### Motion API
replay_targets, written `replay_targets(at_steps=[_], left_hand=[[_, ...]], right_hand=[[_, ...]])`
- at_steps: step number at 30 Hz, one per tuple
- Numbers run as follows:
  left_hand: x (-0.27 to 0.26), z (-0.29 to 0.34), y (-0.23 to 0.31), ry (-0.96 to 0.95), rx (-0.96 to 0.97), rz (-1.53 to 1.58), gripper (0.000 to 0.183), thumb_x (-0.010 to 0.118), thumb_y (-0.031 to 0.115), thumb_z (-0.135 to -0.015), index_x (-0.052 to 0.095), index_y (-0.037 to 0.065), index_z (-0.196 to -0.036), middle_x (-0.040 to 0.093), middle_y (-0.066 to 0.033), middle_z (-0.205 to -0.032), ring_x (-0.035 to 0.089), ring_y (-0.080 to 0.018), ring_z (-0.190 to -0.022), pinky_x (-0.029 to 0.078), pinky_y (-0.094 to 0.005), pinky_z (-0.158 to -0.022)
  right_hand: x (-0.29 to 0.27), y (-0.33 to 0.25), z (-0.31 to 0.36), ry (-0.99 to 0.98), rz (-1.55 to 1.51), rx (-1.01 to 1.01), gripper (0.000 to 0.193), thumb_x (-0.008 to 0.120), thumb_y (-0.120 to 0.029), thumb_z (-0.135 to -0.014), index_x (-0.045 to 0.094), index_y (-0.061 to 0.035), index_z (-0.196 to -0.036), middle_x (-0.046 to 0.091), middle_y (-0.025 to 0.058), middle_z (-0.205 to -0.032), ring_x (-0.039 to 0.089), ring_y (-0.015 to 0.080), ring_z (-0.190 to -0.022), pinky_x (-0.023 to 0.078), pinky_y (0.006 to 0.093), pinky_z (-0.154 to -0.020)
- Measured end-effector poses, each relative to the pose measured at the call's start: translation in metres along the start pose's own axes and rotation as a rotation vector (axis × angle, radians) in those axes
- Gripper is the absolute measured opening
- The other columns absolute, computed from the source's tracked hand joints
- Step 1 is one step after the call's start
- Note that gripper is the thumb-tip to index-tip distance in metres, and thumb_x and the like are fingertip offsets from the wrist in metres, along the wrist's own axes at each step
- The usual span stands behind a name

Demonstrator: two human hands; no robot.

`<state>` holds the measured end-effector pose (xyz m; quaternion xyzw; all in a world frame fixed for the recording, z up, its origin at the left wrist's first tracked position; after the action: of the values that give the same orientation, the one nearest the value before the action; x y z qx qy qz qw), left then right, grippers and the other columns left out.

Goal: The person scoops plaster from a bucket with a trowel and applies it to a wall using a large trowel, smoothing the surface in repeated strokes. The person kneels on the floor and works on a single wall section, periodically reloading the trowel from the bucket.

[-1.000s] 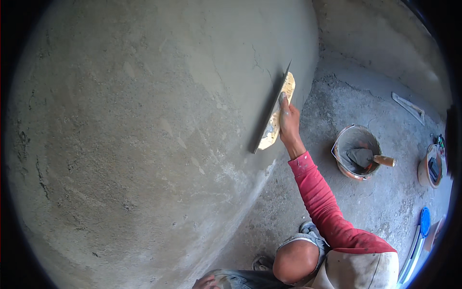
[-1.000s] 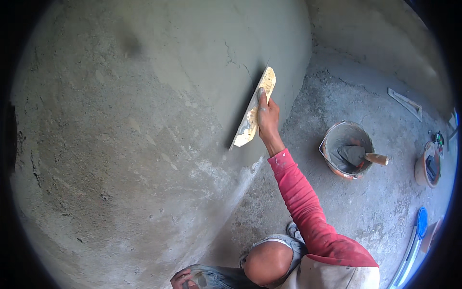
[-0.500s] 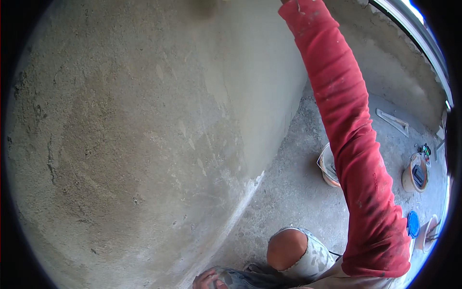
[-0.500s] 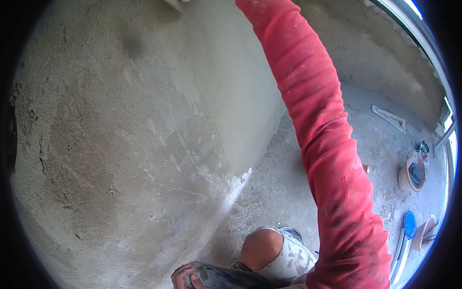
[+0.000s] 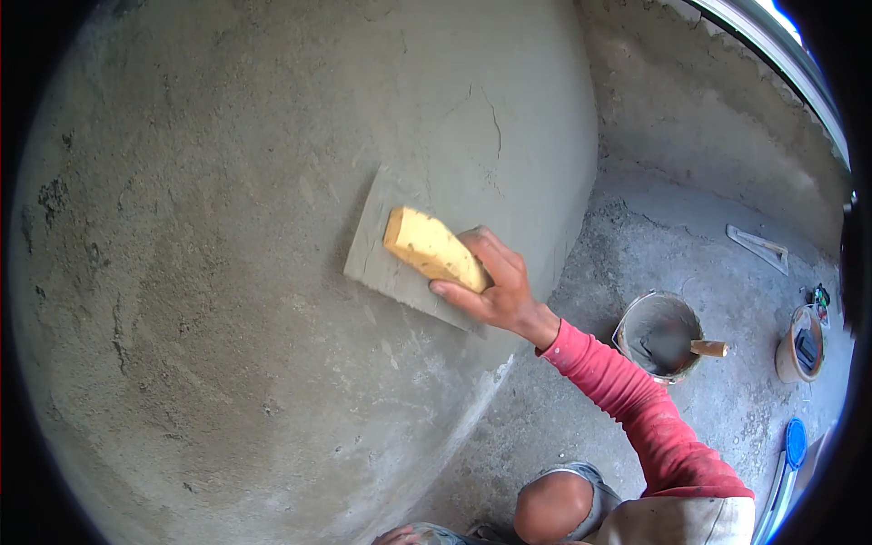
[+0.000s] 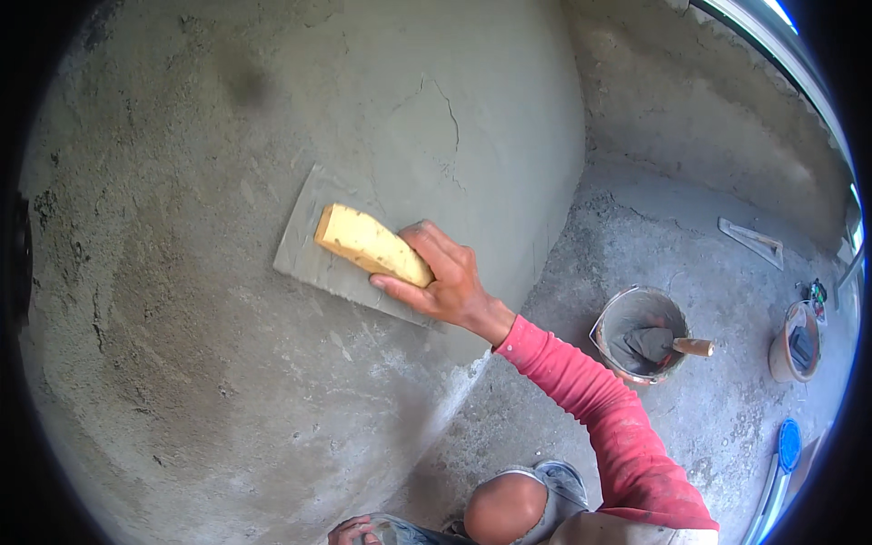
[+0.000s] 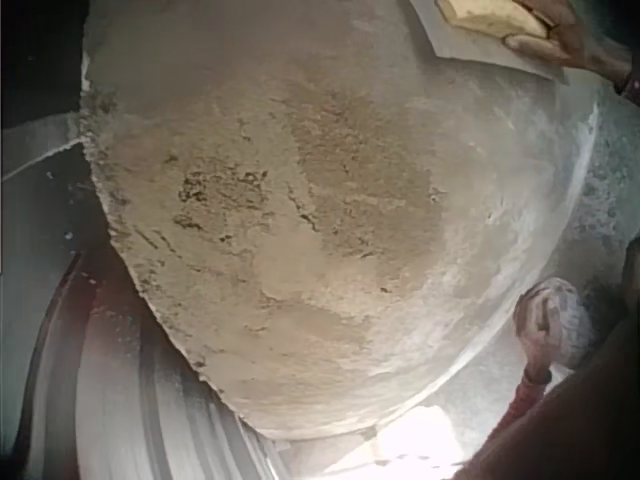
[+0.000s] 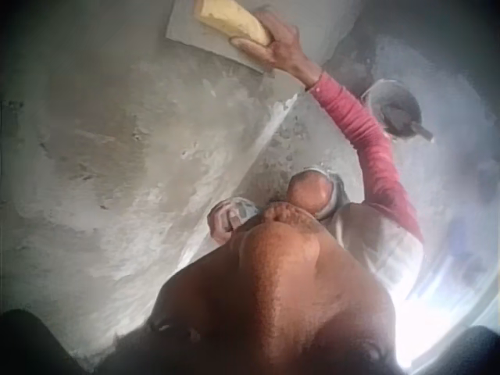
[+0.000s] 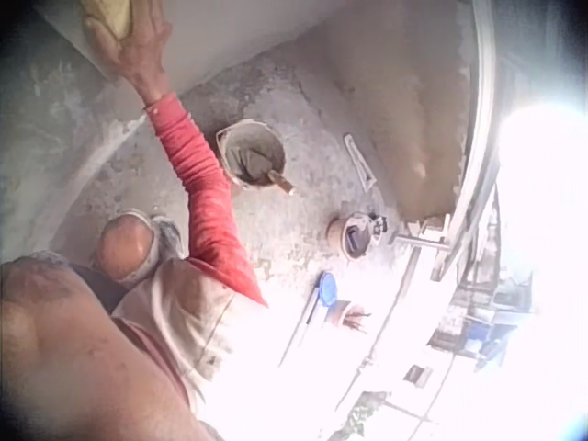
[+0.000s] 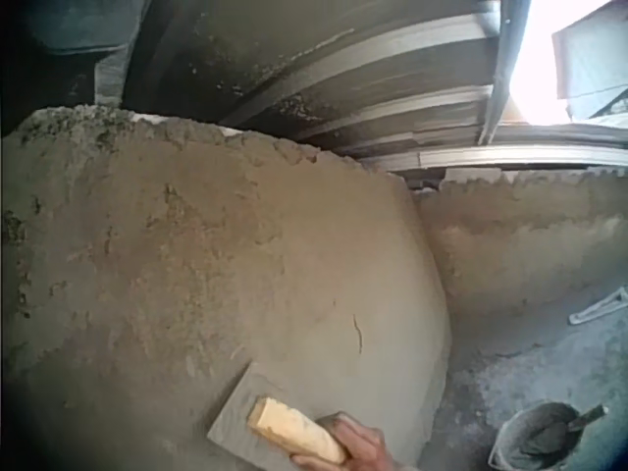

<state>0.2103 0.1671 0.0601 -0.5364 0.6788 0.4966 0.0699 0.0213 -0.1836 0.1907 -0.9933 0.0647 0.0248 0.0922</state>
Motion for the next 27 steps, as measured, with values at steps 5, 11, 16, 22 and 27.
replay_targets(at_steps=[5,11,16,22,27], left_hand=[[0.004,0.007,-0.004,0.012,-0.010,-0.037,0.016,0.066,0.016,-0.091,0.071,0.001,-0.092,0.071,-0.0162,-0.097,0.067,-0.0314,-0.094,0.053,-0.0398,-0.089],[0.014,0.002,-0.016,-0.079,-0.062,0.035,0.022,0.059,0.017,-0.094,0.068,-0.003,-0.098,0.068,-0.0210,-0.105,0.066,-0.0332,-0.096,0.052,-0.0416,-0.090],[0.005,0.000,-0.016,-0.034,-0.062,0.088,0.029,0.055,0.022,-0.095,0.064,-0.006,-0.097,0.066,-0.0235,-0.104,0.066,-0.0365,-0.095,0.053,-0.0447,-0.088],[0.016,0.011,-0.027,-0.071,-0.090,0.108,0.029,0.053,0.021,-0.096,0.064,-0.005,-0.102,0.064,-0.0234,-0.108,0.064,-0.0361,-0.099,0.053,-0.0462,-0.089],[0.010,0.012,-0.017,-0.109,-0.049,0.084,0.023,0.054,0.014,-0.098,0.064,-0.005,-0.106,0.064,-0.0225,-0.110,0.064,-0.0359,-0.102,0.052,-0.0455,-0.093]], right_hand=[[-0.082,0.089,-0.120,0.422,0.236,0.514,0.048,0.070,-0.040,-0.090,0.055,0.0040,-0.103,0.065,0.0237,-0.096,0.065,0.0416,-0.084,0.051,0.0505,-0.076],[-0.099,0.145,-0.204,0.312,0.384,0.608,0.061,0.071,-0.039,-0.087,0.059,0.0124,-0.116,0.068,0.0325,-0.111,0.069,0.0432,-0.102,0.054,0.0478,-0.086],[-0.094,0.195,-0.090,0.315,0.429,0.812,0.064,0.074,-0.039,-0.085,0.057,0.0136,-0.117,0.066,0.0361,-0.110,0.067,0.0466,-0.105,0.055,0.0487,-0.086],[-0.051,0.233,0.253,0.414,0.105,1.355,0.062,0.075,-0.039,-0.082,0.054,0.0099,-0.113,0.067,0.0284,-0.106,0.068,0.0376,-0.099,0.053,0.0439,-0.088],[-0.026,0.200,0.398,0.568,0.106,1.583,0.052,0.072,-0.035,-0.086,0.057,0.0089,-0.111,0.068,0.0271,-0.107,0.068,0.0347,-0.098,0.052,0.0439,-0.088]])
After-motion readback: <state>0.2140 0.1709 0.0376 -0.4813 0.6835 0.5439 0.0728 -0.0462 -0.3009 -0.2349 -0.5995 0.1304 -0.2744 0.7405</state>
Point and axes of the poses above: each hand's wrist, its own z-axis away from the middle knuckle, its own x-axis out of the palm, y = z × x, the point moved 10 cm from there along -z, towards the middle knuckle
